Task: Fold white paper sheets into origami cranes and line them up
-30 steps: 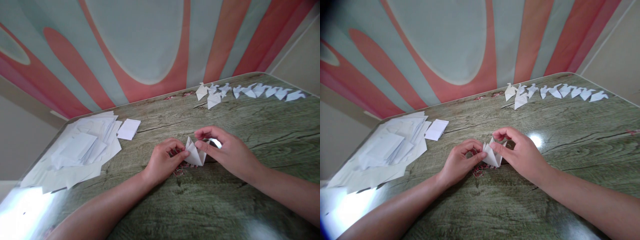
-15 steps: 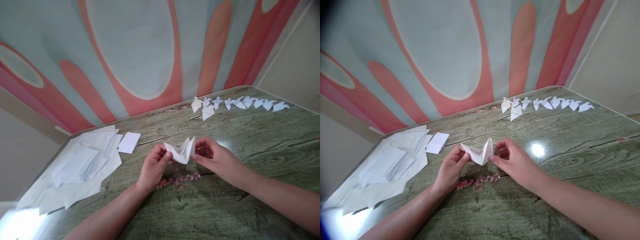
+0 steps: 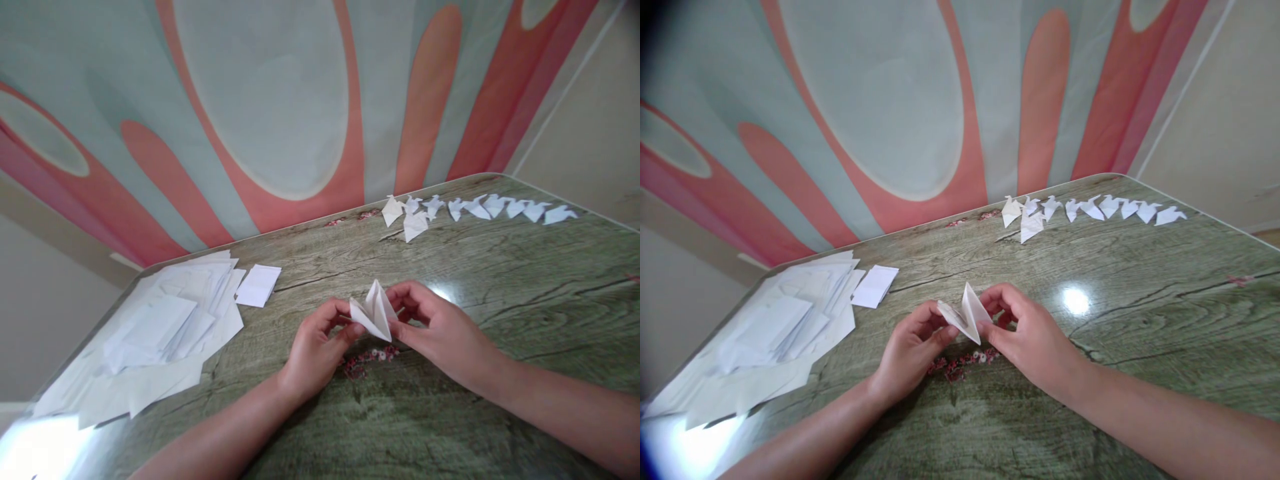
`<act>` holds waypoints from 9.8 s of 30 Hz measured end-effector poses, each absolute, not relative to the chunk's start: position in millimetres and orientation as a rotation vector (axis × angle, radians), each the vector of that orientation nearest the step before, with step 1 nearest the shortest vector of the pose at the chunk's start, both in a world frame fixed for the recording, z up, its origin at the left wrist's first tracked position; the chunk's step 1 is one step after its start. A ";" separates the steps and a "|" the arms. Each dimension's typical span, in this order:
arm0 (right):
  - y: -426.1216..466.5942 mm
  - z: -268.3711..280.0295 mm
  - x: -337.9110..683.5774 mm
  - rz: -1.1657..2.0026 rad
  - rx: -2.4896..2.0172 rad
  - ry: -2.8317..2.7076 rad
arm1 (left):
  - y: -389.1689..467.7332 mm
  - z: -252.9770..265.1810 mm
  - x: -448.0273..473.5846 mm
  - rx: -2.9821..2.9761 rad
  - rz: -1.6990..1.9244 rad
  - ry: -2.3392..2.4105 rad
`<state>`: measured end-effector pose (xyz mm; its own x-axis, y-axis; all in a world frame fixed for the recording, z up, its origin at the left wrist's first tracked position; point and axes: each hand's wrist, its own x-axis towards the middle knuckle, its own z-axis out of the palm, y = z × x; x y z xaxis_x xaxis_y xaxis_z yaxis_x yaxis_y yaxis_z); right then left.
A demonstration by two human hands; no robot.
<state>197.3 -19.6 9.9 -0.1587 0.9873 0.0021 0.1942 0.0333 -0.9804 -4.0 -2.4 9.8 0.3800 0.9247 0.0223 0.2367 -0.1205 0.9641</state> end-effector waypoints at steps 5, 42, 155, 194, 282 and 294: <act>-24.6 18.6 196.2 1.078 -1.350 -1.698 | -5.8 14.4 -4.7 1.758 0.801 1.083; -23.4 5.3 192.5 1.053 -1.247 -1.846 | -13.2 11.1 10.7 1.721 0.663 1.186; 14.3 -13.8 175.1 1.406 -1.284 -1.443 | 15.6 2.3 -0.3 1.160 0.623 1.064; 14.2 3.1 182.4 1.204 -1.399 -1.777 | 13.9 5.0 -3.7 1.411 0.783 1.291; 10.9 -3.1 182.9 1.477 -1.058 -1.511 | 18.6 -2.3 -5.6 1.365 0.951 1.129; 10.3 -3.1 181.0 1.213 -1.272 -1.657 | 12.8 2.9 -0.6 1.354 0.814 1.019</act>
<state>181.0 10.3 -3.1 -0.2631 0.9647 -0.0066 0.2979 0.0747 -0.9517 -0.6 12.8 2.9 0.3723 0.9217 -0.1092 0.0963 0.0787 0.9922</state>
